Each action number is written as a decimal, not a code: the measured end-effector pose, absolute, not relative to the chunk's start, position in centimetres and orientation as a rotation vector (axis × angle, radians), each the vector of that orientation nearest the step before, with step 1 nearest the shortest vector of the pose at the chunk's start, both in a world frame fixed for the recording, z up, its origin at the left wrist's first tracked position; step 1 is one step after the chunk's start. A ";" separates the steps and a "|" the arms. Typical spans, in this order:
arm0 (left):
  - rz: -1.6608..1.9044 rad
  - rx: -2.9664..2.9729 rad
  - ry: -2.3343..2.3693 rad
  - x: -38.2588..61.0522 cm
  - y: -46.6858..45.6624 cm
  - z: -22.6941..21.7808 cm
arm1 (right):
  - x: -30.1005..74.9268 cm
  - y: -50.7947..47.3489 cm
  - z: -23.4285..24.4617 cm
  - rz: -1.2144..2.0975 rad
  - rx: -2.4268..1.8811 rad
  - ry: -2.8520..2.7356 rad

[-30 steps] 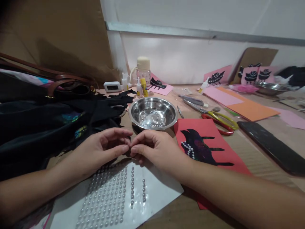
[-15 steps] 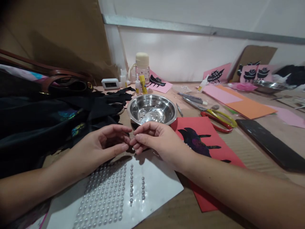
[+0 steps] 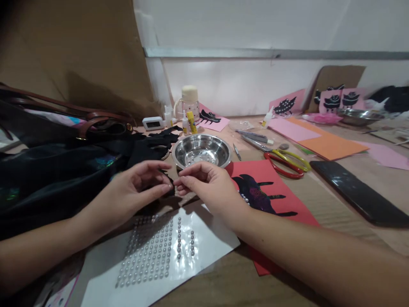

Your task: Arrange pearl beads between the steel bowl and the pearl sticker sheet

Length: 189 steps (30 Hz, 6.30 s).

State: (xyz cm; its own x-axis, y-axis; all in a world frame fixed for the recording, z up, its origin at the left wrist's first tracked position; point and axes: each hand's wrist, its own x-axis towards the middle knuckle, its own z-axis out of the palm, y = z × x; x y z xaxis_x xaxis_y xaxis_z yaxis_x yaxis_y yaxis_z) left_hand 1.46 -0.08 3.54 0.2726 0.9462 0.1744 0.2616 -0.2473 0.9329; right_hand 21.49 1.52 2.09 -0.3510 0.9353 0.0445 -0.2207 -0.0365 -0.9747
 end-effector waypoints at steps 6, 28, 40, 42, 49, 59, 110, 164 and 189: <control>1.126 2.089 1.138 2.6 4.2 7.3 | 21.3 1.7 1.3 1.626 -0.873 -1.339; 1.147 1.790 1.133 2.0 2.4 5.2 | 21.1 2.0 1.2 1.623 -0.833 -1.354; 0.914 1.460 1.033 1.5 0.2 2.1 | 21.0 1.6 1.4 1.551 -0.853 -1.496; 0.891 1.447 1.013 1.5 0.1 2.0 | 21.1 1.4 1.3 1.513 -0.845 -1.538; 0.894 1.605 1.116 1.5 -0.1 2.0 | 21.2 1.1 1.2 1.432 -0.881 -1.614; 0.878 1.787 1.165 1.6 -0.4 2.1 | 21.2 0.9 1.5 1.503 -0.887 -1.566; 0.833 1.788 1.181 1.7 -0.6 2.0 | 21.0 0.9 1.5 1.584 -0.885 -1.597; 0.902 1.829 1.192 1.8 -0.7 2.1 | 21.1 1.2 1.1 1.726 -0.793 -1.504; 0.848 1.745 1.253 1.9 -0.7 2.1 | 20.8 0.8 1.3 1.724 -0.840 -1.534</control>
State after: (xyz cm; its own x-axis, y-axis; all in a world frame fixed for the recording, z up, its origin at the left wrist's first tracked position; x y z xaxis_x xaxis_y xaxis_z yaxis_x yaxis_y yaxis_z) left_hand 1.90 -0.70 2.05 0.2821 0.9573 0.0628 0.4146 -0.1807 0.8919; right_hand 20.78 0.81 1.28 -0.5661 0.8238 -0.0305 -0.0657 -0.0820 -0.9945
